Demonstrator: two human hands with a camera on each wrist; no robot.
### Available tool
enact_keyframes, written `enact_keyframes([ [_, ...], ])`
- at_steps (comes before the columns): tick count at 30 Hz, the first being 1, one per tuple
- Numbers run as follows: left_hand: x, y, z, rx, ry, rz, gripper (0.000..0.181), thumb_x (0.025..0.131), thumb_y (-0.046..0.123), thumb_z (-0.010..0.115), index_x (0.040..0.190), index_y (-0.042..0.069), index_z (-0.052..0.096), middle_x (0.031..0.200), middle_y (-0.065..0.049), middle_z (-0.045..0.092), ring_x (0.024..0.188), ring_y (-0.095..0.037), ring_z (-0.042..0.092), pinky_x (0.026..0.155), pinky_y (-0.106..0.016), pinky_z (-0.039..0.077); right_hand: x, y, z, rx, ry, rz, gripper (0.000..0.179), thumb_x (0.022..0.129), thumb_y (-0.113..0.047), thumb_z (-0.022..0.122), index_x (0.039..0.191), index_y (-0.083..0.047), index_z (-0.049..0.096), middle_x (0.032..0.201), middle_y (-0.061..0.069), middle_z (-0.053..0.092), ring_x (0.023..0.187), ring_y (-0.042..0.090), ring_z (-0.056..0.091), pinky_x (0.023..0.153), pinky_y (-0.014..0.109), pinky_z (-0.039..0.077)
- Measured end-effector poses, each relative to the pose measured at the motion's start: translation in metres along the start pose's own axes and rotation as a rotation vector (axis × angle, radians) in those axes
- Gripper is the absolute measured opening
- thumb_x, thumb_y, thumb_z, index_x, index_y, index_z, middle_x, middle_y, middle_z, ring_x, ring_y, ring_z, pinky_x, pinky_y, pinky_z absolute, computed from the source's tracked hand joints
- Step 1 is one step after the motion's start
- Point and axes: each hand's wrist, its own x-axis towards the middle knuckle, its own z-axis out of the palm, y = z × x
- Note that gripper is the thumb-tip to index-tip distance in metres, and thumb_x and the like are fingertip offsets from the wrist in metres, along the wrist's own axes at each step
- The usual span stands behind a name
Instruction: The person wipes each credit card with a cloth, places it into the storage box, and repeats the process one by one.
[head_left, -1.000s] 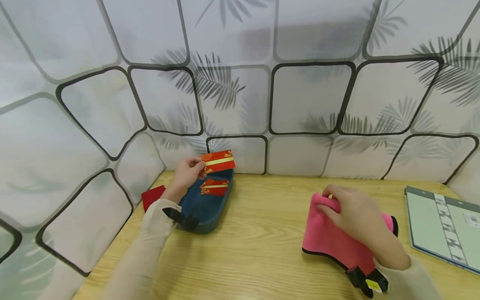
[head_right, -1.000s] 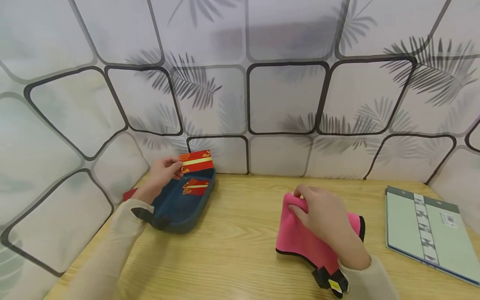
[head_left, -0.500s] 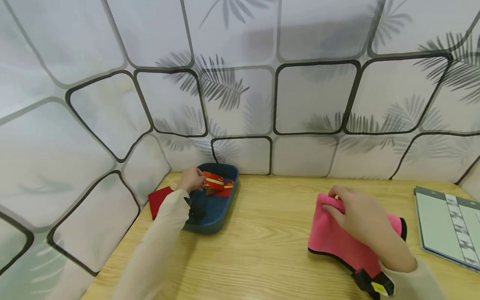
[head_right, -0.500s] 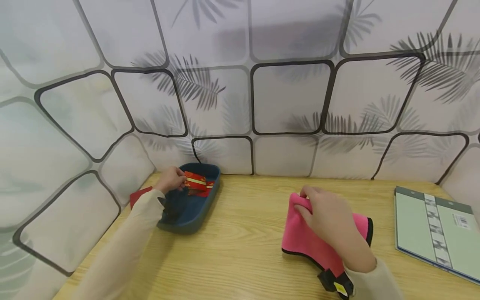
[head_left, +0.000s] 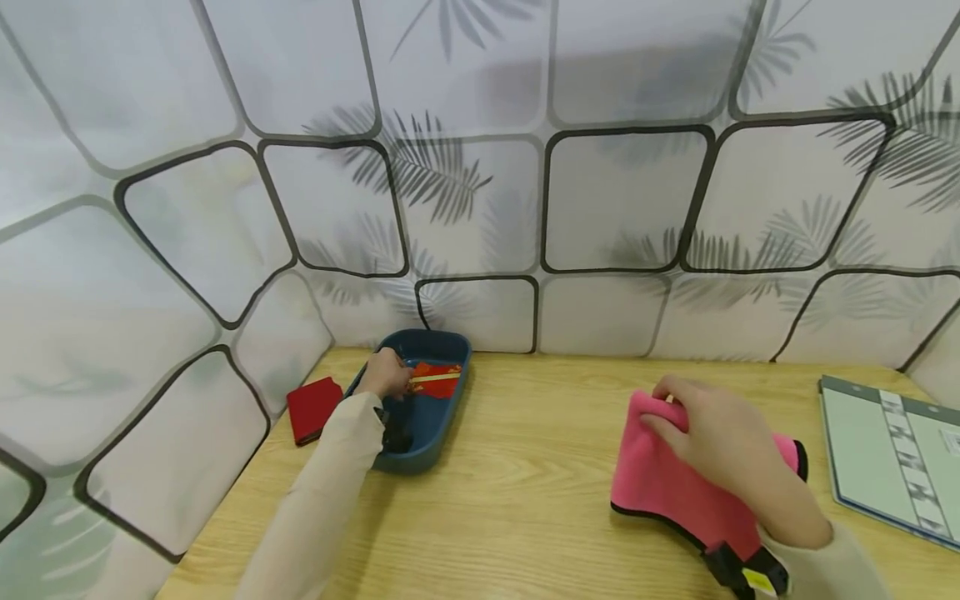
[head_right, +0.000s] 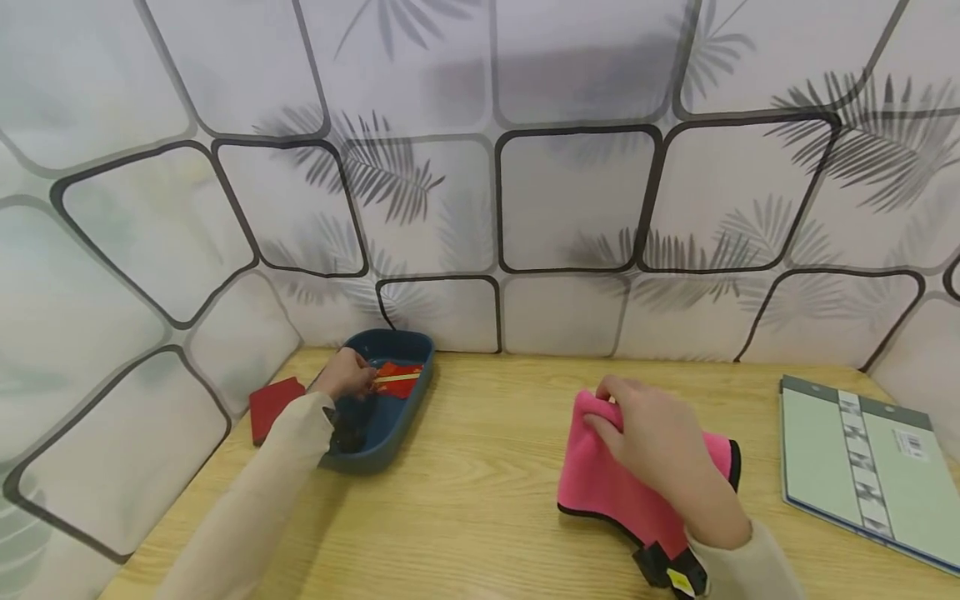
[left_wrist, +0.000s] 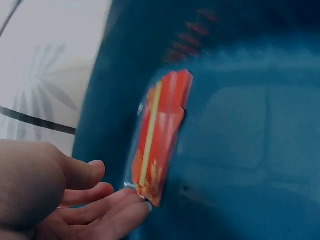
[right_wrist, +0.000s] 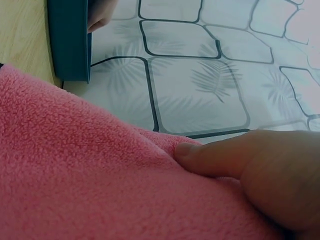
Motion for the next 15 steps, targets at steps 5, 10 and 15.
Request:
enact_keyframes([
  [5,-0.006,0.008,-0.007,0.002,-0.003,0.058,0.032,0.094,0.014,0.054,0.073,-0.004,0.069,0.056,-0.008,0.062,0.054,-0.022,0.065,0.061,-0.031,0.056,0.002,-0.003,-0.001,0.007,-0.018,0.005,0.025,0.078,-0.029,0.079,0.090,-0.016,0.062,0.058,-0.007,0.043,0.055,0.010,0.040,0.048,0.026,0.030],
  [10,-0.018,0.019,-0.016,0.052,-0.037,0.133,0.036,0.094,0.029,0.057,0.105,-0.004,0.066,0.096,-0.017,0.070,0.081,-0.027,0.066,0.083,-0.042,0.053,0.003,0.001,0.001,0.048,-0.045,-0.006,0.022,0.079,-0.030,0.078,0.090,-0.018,0.062,0.059,-0.008,0.042,0.056,0.009,0.040,0.050,0.024,0.031],
  [15,-0.035,0.039,-0.022,0.080,-0.113,0.288,0.053,0.093,0.042,0.060,0.121,-0.003,0.056,0.116,-0.020,0.064,0.095,-0.030,0.064,0.093,-0.044,0.050,0.007,0.020,0.006,0.119,-0.109,-0.057,0.017,0.083,-0.032,0.076,0.090,-0.023,0.063,0.063,-0.012,0.047,0.058,0.006,0.041,0.052,0.022,0.033],
])
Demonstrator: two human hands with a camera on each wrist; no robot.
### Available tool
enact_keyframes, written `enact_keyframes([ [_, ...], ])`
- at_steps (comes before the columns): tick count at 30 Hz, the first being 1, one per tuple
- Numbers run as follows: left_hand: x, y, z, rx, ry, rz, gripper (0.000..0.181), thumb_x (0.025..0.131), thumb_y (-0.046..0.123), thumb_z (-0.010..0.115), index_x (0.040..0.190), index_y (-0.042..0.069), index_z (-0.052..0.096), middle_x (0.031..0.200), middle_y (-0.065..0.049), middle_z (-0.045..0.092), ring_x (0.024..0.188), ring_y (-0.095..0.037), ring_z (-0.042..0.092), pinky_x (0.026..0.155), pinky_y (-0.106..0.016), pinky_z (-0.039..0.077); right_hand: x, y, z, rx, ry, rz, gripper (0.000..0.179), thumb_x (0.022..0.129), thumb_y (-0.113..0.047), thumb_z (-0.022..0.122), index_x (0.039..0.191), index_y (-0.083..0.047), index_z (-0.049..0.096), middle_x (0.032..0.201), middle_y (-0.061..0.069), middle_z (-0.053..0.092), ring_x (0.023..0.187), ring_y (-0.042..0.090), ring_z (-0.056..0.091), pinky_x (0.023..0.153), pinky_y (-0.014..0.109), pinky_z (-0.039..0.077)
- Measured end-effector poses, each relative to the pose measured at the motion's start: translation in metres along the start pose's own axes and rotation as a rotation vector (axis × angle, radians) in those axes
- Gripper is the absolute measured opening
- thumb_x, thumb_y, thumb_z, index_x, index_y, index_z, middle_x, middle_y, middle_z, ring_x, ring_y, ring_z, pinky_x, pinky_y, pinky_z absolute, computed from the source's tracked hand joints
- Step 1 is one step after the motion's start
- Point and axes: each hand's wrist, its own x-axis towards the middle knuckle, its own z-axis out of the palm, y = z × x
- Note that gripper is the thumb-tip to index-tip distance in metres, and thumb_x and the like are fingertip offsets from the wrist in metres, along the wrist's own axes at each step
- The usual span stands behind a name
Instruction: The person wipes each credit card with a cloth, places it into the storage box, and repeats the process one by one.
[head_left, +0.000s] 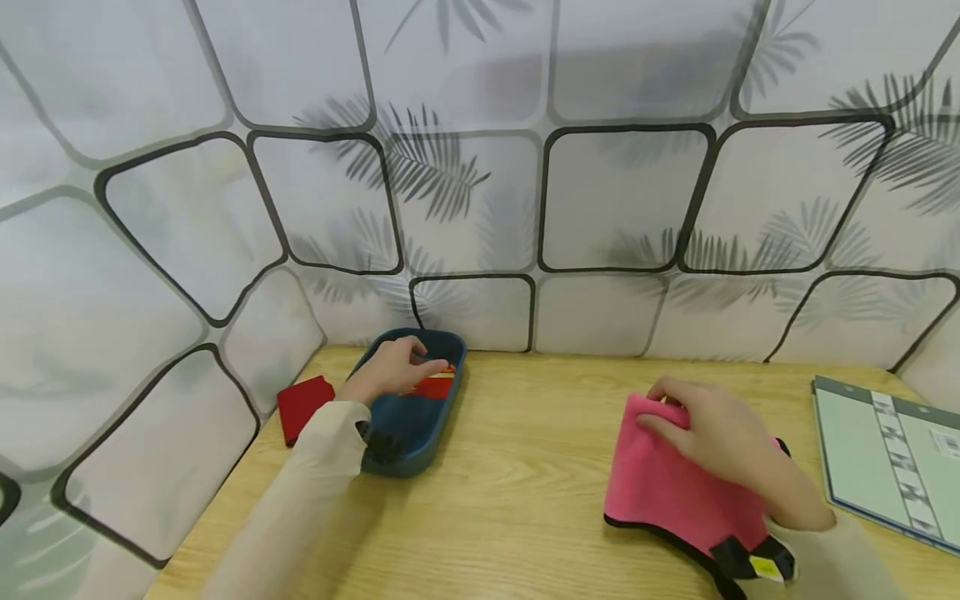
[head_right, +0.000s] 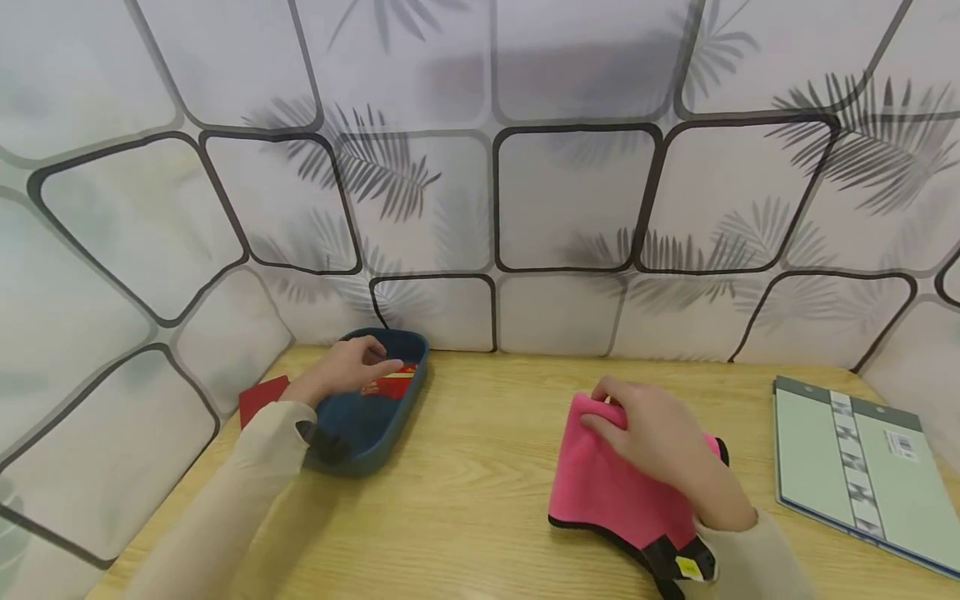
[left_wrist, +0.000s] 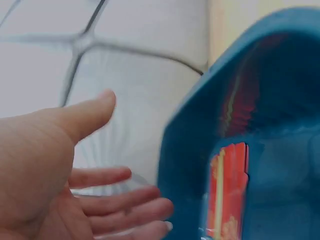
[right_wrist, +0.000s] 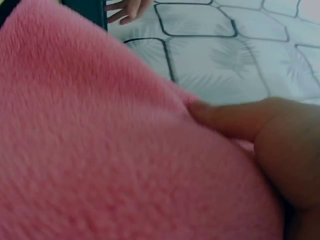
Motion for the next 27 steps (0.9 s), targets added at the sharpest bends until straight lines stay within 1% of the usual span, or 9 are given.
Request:
enact_keyframes([
  [2,-0.011,0.013,0.003,0.008,0.020,0.122,0.049,0.093,0.037,0.063,0.122,-0.002,0.056,0.117,-0.020,0.064,0.098,-0.032,0.064,0.091,-0.043,0.051,0.002,0.011,0.001,0.083,-0.050,-0.047,0.014,0.085,-0.032,0.073,0.090,-0.025,0.063,0.067,-0.014,0.050,0.060,0.004,0.043,0.053,0.021,0.036],
  [4,-0.024,0.026,0.007,0.031,0.071,0.263,0.042,0.091,0.031,0.066,0.119,0.000,0.059,0.116,-0.017,0.064,0.101,-0.029,0.063,0.087,-0.042,0.052,0.005,0.024,0.004,0.193,-0.112,-0.102,0.009,0.088,-0.029,0.071,0.089,-0.027,0.062,0.071,-0.015,0.053,0.063,0.002,0.046,0.055,0.021,0.039],
  [6,-0.037,0.039,0.014,0.058,0.117,0.396,0.037,0.090,0.027,0.069,0.117,0.003,0.060,0.110,-0.012,0.065,0.094,-0.026,0.064,0.081,-0.039,0.053,0.009,0.038,0.007,0.288,-0.179,-0.151,0.007,0.090,-0.025,0.068,0.089,-0.027,0.062,0.074,-0.015,0.056,0.065,0.000,0.048,0.058,0.021,0.041],
  [9,-0.054,0.056,0.022,0.097,0.171,0.511,0.033,0.090,0.028,0.068,0.114,0.007,0.061,0.103,-0.006,0.064,0.087,-0.019,0.061,0.076,-0.034,0.051,0.019,0.058,0.016,0.350,-0.249,-0.212,0.007,0.091,-0.021,0.067,0.089,-0.027,0.063,0.076,-0.016,0.057,0.067,-0.001,0.049,0.060,0.020,0.041],
  [13,-0.066,0.064,0.030,0.088,0.208,0.522,0.032,0.091,0.029,0.067,0.115,0.009,0.060,0.107,-0.003,0.063,0.091,-0.015,0.059,0.078,-0.032,0.051,0.034,0.077,0.032,0.324,-0.299,-0.213,0.003,0.091,-0.025,0.067,0.088,-0.024,0.066,0.076,-0.016,0.056,0.067,-0.002,0.046,0.062,0.019,0.038],
  [18,-0.067,0.062,0.038,0.030,0.238,0.512,0.029,0.090,0.026,0.068,0.114,0.009,0.060,0.110,-0.002,0.062,0.097,-0.016,0.060,0.082,-0.033,0.052,0.051,0.096,0.052,0.276,-0.384,-0.132,0.013,0.091,-0.029,0.066,0.094,-0.017,0.070,0.082,-0.011,0.062,0.071,0.001,0.047,0.065,0.021,0.040],
  [23,-0.061,0.057,0.045,0.016,0.292,0.499,0.026,0.088,0.025,0.070,0.107,0.010,0.059,0.105,-0.001,0.059,0.098,-0.016,0.057,0.085,-0.034,0.051,0.065,0.095,0.060,0.239,-0.483,-0.059,0.031,0.093,-0.028,0.063,0.110,-0.002,0.065,0.102,0.007,0.068,0.092,0.021,0.063,0.081,0.037,0.052],
  [25,-0.059,0.057,0.048,0.014,0.294,0.496,0.027,0.088,0.025,0.071,0.108,0.010,0.059,0.107,-0.002,0.058,0.099,-0.017,0.056,0.085,-0.035,0.051,0.066,0.091,0.057,0.227,-0.475,-0.043,0.037,0.093,-0.027,0.062,0.114,0.003,0.061,0.106,0.012,0.067,0.098,0.028,0.063,0.085,0.044,0.052],
  [27,-0.057,0.056,0.050,0.011,0.293,0.498,0.028,0.089,0.025,0.070,0.109,0.010,0.058,0.109,-0.003,0.056,0.102,-0.019,0.055,0.087,-0.037,0.050,0.063,0.086,0.051,0.218,-0.449,-0.038,0.040,0.093,-0.027,0.062,0.116,0.005,0.059,0.107,0.013,0.067,0.097,0.029,0.063,0.085,0.046,0.051],
])
